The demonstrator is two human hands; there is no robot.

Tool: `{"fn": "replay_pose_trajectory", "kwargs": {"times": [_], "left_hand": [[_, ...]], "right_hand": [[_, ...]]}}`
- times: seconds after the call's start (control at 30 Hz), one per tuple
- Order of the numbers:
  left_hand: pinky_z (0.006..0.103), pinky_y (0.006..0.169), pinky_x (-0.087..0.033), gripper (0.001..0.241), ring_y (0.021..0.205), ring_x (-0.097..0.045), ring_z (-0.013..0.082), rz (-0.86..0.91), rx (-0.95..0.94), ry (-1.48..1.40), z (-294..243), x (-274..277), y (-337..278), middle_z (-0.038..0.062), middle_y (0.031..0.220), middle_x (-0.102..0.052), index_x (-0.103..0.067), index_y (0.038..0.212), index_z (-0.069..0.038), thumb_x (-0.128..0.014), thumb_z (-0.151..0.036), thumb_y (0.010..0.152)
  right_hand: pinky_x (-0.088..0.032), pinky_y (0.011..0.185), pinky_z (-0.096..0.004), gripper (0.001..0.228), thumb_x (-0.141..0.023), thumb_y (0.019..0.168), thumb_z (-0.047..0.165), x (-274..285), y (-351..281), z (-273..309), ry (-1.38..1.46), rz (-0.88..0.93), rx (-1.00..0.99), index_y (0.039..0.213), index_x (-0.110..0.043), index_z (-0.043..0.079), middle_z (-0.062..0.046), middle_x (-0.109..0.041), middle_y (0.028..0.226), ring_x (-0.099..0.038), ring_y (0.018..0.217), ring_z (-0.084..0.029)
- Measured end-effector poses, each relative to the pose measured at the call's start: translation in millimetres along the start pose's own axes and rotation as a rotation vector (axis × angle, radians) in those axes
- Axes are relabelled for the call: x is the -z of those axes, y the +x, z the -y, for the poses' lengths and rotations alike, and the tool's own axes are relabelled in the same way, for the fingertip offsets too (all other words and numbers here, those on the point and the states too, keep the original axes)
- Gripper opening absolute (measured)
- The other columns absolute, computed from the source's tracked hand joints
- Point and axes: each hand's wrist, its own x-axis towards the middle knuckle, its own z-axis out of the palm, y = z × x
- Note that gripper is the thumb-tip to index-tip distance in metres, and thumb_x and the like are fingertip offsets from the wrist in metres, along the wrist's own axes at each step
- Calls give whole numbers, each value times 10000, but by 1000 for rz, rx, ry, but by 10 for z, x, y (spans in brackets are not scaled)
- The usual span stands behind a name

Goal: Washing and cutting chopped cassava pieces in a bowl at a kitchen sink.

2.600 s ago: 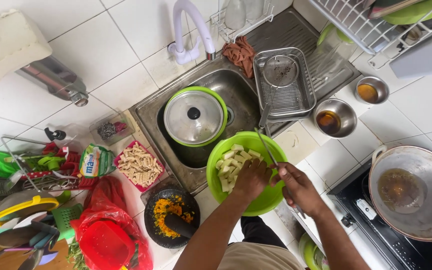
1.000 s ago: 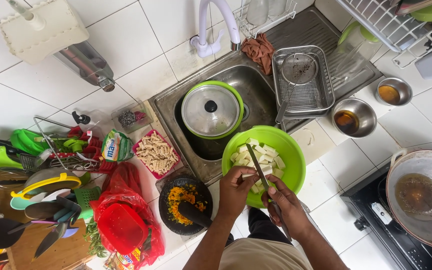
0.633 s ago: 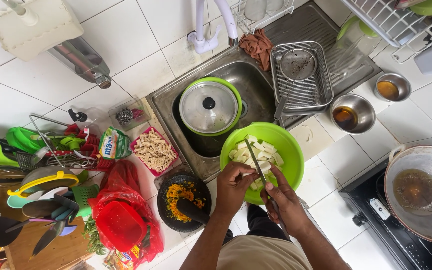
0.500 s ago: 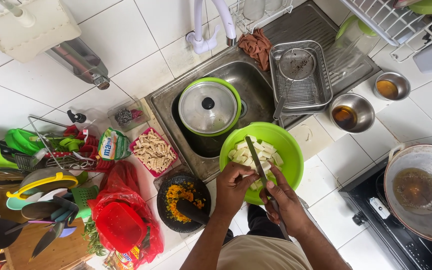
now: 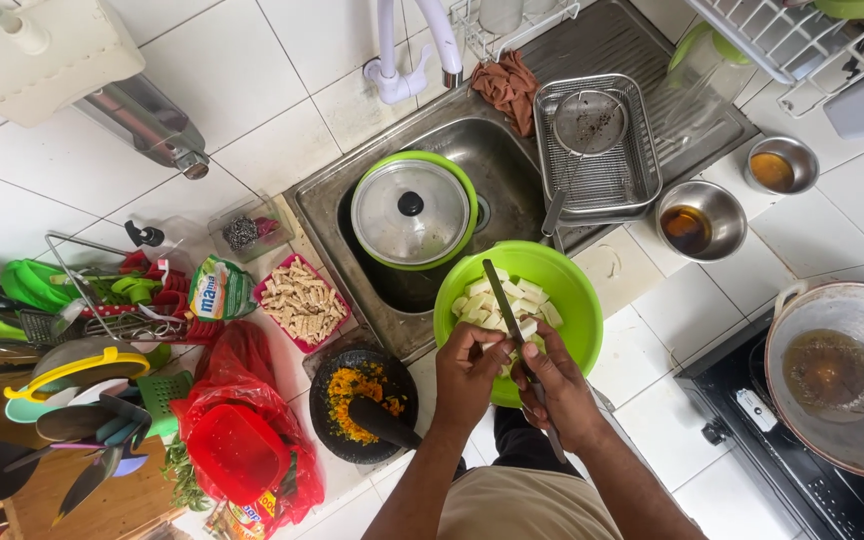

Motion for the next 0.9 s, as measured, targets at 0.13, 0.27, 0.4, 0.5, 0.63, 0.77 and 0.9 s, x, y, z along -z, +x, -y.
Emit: {"fn": "replay_pose_trajectory", "kwargs": {"times": [0.13,0.27,0.4,0.5,0.63,0.77,0.9], "left_hand": [[306,614,-549,105,671,-662,155,-59,138,-63,80,-41,11,107,854,-749,-677,935,-46,-768,-91,910],[303,634,-559,97,663,-667,164,-94,270,-114,139,-57,27,93,836,-728,-692,963,-44,-762,-89,915],[223,581,-532,163,693,-689,147,-85,228,-260,330,-74,12,135,921,-649,-637,1061,59,-704,-77,1000],[210,563,-524,185,673,-682,137,-107,246,-262,305,-74,5,130,914,-641,-638,1077,65,-709,-87,1000],[216,514,-484,171,559,-633,110,-124,159,-139,97,-83,-7,101,718,-629,-656,1062,41,-726,-95,987],[230,518,-484,147,559,-620,100,-111,88,-38,153,-54,-51,102,688,-652,-660,1038,31,-723,-92,988],[317,707,-555,82,850,-671,187,-50,-217,196,130,-7,-23,85,919,-666,-628,973,-76,-706,-99,958]], "right_hand": [[-244,298,-229,615,-588,925,416,-101,-9,85,-16,9,-9,1517,-447,327,-80,-459,714,-314,358,-95],[-230,313,-228,594,-597,917,438,-69,69,17,-14,-19,-25,1476,-459,293,-71,-455,712,-297,376,-100],[-358,234,-266,710,-578,1008,430,3,176,-117,-63,49,172,1539,-276,68,-106,-448,713,-413,346,-133],[-361,238,-271,712,-577,1012,433,-48,173,-108,-79,35,168,1531,-272,53,-108,-451,716,-420,351,-138],[-354,246,-271,760,-563,1016,480,-64,172,-114,-60,35,124,1538,-240,30,-95,-434,728,-419,368,-134],[-321,249,-261,680,-566,1026,476,-91,129,-48,-30,14,57,1460,-341,3,-88,-410,732,-394,376,-129],[-242,298,-217,367,-615,980,478,-110,80,21,83,9,-102,929,-509,130,-41,-447,676,-306,376,-83]]}}
